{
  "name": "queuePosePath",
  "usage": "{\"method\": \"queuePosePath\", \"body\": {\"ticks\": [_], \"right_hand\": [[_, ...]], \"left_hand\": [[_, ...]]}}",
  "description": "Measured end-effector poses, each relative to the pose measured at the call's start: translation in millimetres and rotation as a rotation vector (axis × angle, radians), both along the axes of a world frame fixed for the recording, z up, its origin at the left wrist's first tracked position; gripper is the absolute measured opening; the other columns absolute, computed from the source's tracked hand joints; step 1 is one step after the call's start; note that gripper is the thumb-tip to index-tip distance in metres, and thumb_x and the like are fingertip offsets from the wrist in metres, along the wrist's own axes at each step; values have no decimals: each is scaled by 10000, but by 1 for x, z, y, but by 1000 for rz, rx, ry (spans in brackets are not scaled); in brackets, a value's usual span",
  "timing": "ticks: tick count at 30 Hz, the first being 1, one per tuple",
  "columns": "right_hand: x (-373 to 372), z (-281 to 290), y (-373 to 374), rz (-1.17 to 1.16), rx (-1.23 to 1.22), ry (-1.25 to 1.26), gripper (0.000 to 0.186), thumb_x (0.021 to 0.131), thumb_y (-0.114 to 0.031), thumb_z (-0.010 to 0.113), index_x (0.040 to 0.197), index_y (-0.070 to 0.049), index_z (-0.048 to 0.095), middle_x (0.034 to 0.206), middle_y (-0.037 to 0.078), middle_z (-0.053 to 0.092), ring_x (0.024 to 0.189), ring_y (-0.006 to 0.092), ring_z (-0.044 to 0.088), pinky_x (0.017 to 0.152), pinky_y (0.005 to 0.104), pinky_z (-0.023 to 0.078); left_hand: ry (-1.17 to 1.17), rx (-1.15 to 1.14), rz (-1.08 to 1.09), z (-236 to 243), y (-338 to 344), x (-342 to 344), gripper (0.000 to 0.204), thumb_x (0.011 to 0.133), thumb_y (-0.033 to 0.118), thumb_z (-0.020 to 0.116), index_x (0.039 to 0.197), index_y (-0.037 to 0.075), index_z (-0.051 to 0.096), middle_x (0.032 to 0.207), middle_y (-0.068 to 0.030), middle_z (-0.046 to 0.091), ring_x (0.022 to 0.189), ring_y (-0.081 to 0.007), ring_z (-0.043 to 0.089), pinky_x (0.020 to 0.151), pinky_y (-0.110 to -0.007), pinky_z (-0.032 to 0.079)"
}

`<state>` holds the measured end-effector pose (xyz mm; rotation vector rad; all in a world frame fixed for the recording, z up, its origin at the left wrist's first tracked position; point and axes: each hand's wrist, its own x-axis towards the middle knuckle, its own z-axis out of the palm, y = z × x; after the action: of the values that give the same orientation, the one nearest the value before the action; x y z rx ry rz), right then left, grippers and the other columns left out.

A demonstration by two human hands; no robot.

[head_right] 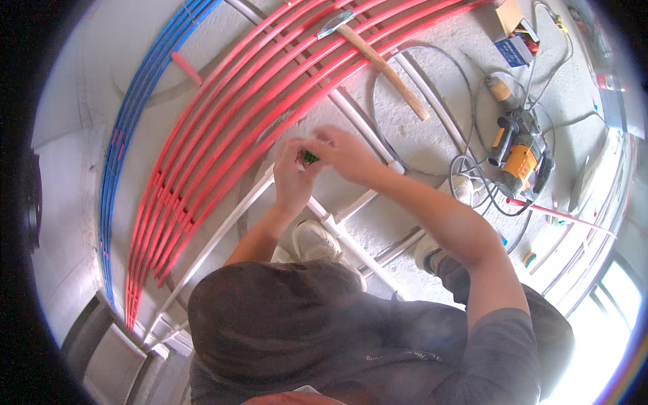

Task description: The person aligns red and blue pipes on the ceiling, then uses a power drill to secure them. The person also uses a hammer to drive fasteners into the ceiling to hold the pipes in place.

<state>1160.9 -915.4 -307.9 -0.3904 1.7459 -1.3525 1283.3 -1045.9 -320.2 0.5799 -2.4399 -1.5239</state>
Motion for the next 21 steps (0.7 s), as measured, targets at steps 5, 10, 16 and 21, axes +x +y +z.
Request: {"method": "queuePosePath", "body": {"ticks": [5,10,16,21], "right_hand": [[-6,2,-10,-12,-50,45,356,968,-255,733,1166,37,690,1013,94,739,909,150,688,825,319,551],[11,-8,-12,-21,-109,-233,329,969,-253,726,1157,16,706,978,70,724,873,141,663,791,311,547],[30,-17,-8,54,-102,-118,310,1009,-243,675,1191,6,707,1080,76,676,895,133,647,758,291,541],[46,-23,-8,-56,-90,-93,319,1024,-232,649,1231,4,703,1089,91,649,859,135,642,718,280,532]], "left_hand": [[112,685,217,1,-1,-2,431,800,-91,780,1177,20,603,1127,-101,652,972,-180,666,868,-321,547],[90,1102,325,-17,-21,13,383,824,-137,692,1176,-14,602,1090,-122,681,998,-199,678,909,-343,555],[48,1140,383,-14,-14,27,317,834,-139,653,1129,-29,624,1054,-121,695,977,-205,682,904,-334,546],[-13,977,426,-12,-5,30,291,761,-111,678,1047,-75,641,1010,-144,702,947,-205,678,859,-316,528]]}}
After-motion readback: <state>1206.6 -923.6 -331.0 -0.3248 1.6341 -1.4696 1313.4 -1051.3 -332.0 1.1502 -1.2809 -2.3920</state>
